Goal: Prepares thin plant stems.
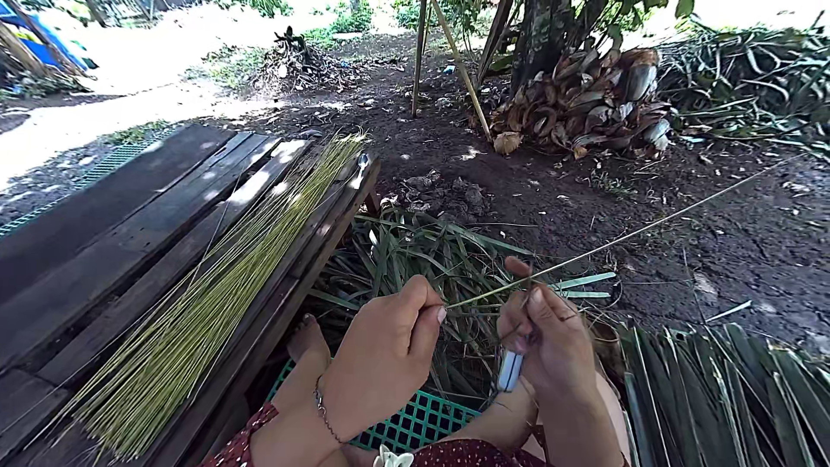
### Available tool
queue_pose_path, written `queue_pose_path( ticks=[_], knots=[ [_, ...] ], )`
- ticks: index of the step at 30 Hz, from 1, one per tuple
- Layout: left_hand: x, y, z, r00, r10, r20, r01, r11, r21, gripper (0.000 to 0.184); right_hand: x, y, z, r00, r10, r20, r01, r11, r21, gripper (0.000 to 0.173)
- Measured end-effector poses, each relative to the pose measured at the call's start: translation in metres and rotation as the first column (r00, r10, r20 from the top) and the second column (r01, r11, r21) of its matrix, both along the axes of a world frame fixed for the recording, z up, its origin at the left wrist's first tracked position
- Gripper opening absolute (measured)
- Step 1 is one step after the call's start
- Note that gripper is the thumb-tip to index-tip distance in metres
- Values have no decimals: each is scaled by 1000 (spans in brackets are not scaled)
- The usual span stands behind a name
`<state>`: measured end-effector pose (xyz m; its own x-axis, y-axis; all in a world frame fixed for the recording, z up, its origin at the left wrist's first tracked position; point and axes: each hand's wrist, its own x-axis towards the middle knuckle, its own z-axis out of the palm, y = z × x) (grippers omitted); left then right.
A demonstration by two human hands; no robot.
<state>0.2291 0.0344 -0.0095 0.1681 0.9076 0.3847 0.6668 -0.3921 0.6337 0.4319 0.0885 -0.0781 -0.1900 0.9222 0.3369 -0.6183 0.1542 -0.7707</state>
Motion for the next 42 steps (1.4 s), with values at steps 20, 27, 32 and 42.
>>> queue_pose_path(
  ticks=[20, 27, 32, 42],
  knots=[
    [-54, -7, -10, 996, 37, -76, -37, 999, 7, 24, 62, 47, 5, 927, -375, -5, 366, 908, -202, 43],
    [-32, -9, -10, 922, 48, -383, -30, 998, 53, 33, 16, 7, -5, 990, -115, 77, 119, 992, -51, 32],
    [-6, -9, -5, 947, 65, -313, -4, 982, 190, 25, -43, -34, -14, 976, 187, 112, -195, 979, 64, 28],
    [-27, -14, -1, 975, 83, -206, -43, 981, 191, 26, 21, 22, -6, 973, -226, -41, 223, 973, -63, 34]
  ],
)
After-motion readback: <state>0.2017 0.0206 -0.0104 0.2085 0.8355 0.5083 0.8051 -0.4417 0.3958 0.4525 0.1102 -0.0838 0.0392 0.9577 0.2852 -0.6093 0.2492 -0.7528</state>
